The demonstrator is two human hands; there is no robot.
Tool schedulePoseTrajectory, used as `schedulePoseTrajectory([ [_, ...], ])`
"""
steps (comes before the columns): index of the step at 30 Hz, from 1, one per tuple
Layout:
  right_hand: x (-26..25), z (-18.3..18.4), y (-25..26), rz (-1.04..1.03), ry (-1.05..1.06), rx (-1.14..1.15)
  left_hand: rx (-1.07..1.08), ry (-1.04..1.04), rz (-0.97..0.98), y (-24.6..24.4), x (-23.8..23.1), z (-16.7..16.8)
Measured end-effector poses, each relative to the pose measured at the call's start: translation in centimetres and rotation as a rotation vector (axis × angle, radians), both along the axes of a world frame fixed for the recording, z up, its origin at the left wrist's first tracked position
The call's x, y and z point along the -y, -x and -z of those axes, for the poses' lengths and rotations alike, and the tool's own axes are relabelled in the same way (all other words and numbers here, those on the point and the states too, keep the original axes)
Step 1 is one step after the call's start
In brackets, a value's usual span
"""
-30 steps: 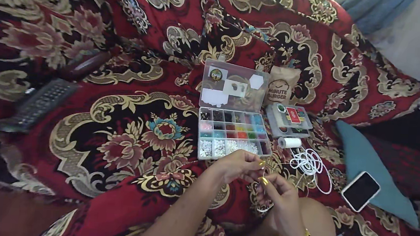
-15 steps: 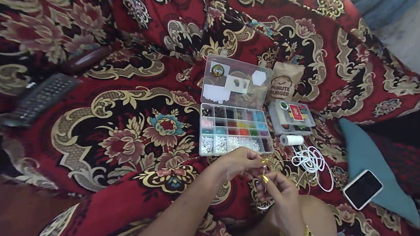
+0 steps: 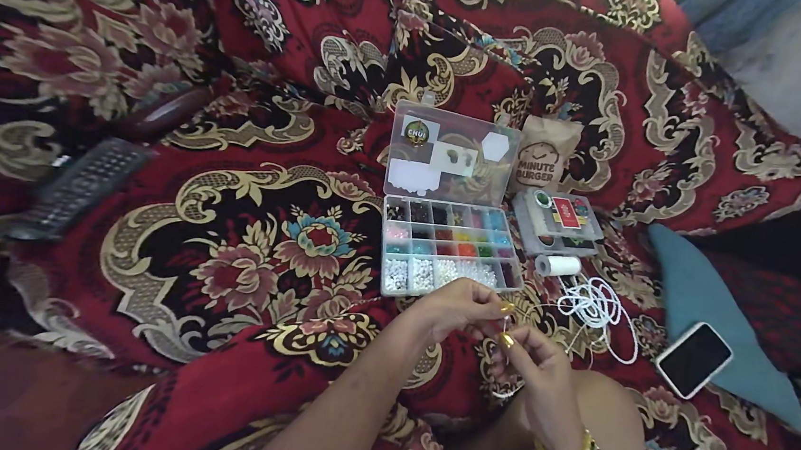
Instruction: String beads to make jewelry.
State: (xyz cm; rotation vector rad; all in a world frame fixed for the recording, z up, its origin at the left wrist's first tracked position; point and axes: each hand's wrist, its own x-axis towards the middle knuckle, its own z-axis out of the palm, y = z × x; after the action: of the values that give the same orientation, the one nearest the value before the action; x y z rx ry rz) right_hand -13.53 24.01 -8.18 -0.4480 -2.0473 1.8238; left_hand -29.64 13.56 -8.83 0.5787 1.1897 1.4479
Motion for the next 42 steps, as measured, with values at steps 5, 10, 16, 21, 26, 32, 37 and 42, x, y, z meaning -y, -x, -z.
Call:
schedulePoseTrajectory([
  [5, -0.05, 0.00, 0.04, 0.009, -0.012, 0.006, -0.009, -0.010, 0.010, 0.03, 0.04, -0.05],
  [10, -0.07, -0.13, 0.06, 0.026, 0.001, 0.001, -0.035, -0.027, -0.015, 0.08, 0.09, -0.11],
  [16, -0.21, -0.22, 0.07, 0.019, 0.001, 0.002, -0.064, -0.108, -0.011, 0.10, 0.12, 0.04],
  [21, -0.14, -0.47, 0.18, 0.039, 0.024, 0.001, -0.098, -0.164, 0.014, 0.23, 0.20, 0.04],
  [26, -0.20, -0.46, 0.24, 0.017, 0.010, -0.012, -0.105, -0.169, 0.013, 0.25, 0.23, 0.16],
  [32, -0.23, -0.23, 0.17, 0.025, 0.012, -0.010, -0.146, -0.236, 0.002, 0.10, 0.23, 0.23],
  [37, -0.11, -0.10, 0.01, 0.042, 0.045, -0.010, -0.209, -0.240, 0.003, -0.02, 0.13, 0.15],
  [42, -0.33, -0.11, -0.18, 0.012, 0.048, -0.019, -0.174, -0.285, -0.001, -0.07, 0.01, 0.31],
])
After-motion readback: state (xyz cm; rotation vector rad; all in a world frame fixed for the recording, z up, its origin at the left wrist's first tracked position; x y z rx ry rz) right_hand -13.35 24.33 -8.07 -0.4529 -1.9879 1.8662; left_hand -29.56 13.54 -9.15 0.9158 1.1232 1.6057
